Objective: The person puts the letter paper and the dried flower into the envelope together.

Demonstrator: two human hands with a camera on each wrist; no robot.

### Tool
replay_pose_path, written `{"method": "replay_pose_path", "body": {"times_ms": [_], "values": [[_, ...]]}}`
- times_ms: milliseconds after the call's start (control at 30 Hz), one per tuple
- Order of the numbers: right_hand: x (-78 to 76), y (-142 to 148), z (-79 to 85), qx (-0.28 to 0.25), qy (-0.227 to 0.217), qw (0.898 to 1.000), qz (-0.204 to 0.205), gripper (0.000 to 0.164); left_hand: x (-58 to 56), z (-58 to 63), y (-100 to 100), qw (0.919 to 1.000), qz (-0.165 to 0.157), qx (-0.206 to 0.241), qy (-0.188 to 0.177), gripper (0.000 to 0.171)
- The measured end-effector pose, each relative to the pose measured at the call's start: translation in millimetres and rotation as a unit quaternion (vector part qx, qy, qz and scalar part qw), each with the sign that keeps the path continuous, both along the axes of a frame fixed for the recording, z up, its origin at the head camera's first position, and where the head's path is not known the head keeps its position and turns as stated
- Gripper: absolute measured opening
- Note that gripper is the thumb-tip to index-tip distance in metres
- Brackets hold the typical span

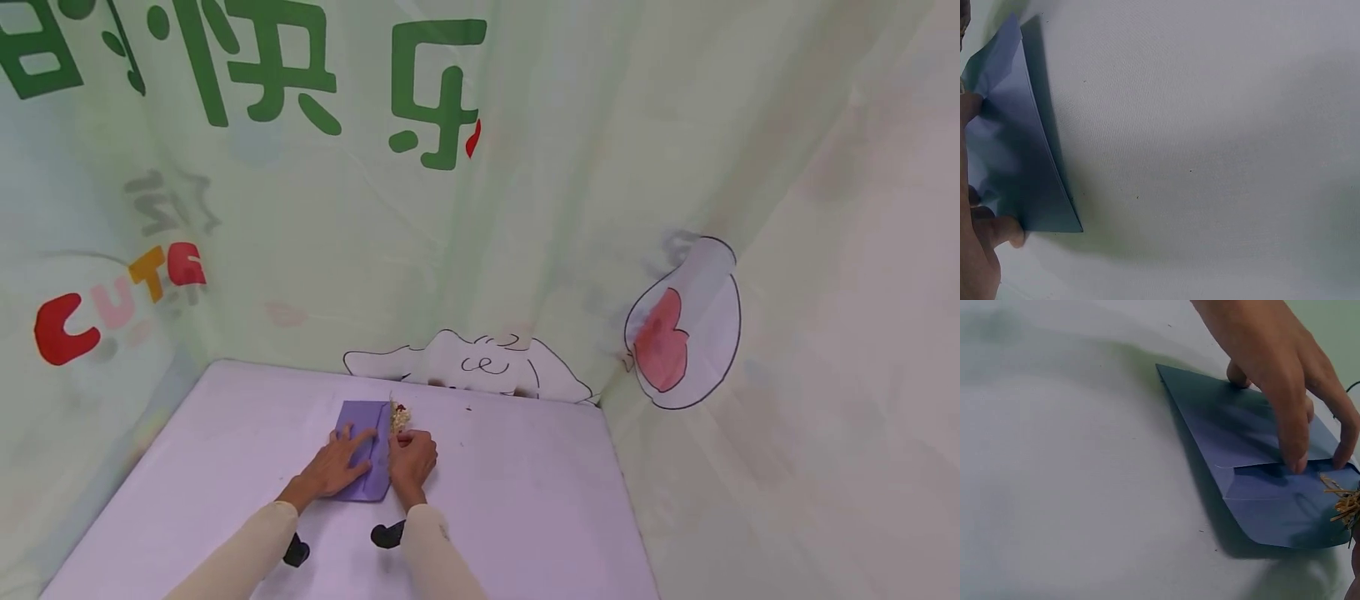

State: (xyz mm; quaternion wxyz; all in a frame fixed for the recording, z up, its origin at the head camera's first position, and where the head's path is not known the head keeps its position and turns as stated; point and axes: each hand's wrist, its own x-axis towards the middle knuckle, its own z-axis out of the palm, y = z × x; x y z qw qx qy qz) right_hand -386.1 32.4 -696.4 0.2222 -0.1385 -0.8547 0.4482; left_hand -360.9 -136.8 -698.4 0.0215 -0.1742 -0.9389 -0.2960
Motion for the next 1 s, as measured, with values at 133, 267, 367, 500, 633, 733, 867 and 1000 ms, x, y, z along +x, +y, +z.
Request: {"method": "replay_pose_path", "body": {"times_ms": [133,267,367,500,633,733,867,1000], "values": [[3.7,-4,-7.1,0.011,0.005,1.000,0.005,0.011,-0.8,3.3,3,1.0000,0.000,0.002,-0.009,0.058],[-3.9,0,-37.1,0.026,0.021,0.999,0.015,0.010,-1.6,7.4,4,0.9996,0.008,-0.012,-0.023,0.057],[-6.1,0,-44.8,0.055,0.045,0.997,0.026,0.012,-1.9,4.3,3,0.9996,0.009,-0.013,-0.021,0.057],[-4.8,-6,-38.1,0.105,0.074,0.991,0.043,0.008,-3.6,0.4,0,0.9998,0.007,-0.006,-0.017,0.058],[-6.9,-12,-44.8,0.116,0.095,0.986,0.075,0.008,-4.8,0.3,-1,0.9994,0.008,-0.007,-0.031,0.059],[-3.5,-18,-38.8,0.100,0.091,0.985,0.103,0.008,-4.5,1.2,-3,0.9989,0.009,-0.010,-0.045,0.060],[-7.1,-21,-39.3,0.090,0.077,0.983,0.137,0.006,-3.9,3.3,-5,0.9988,0.009,-0.003,-0.047,0.059],[-17.8,-21,-51.6,0.101,0.071,0.975,0.184,0.013,-5.1,2.1,-9,0.9988,0.009,-0.001,-0.049,0.060]]}}
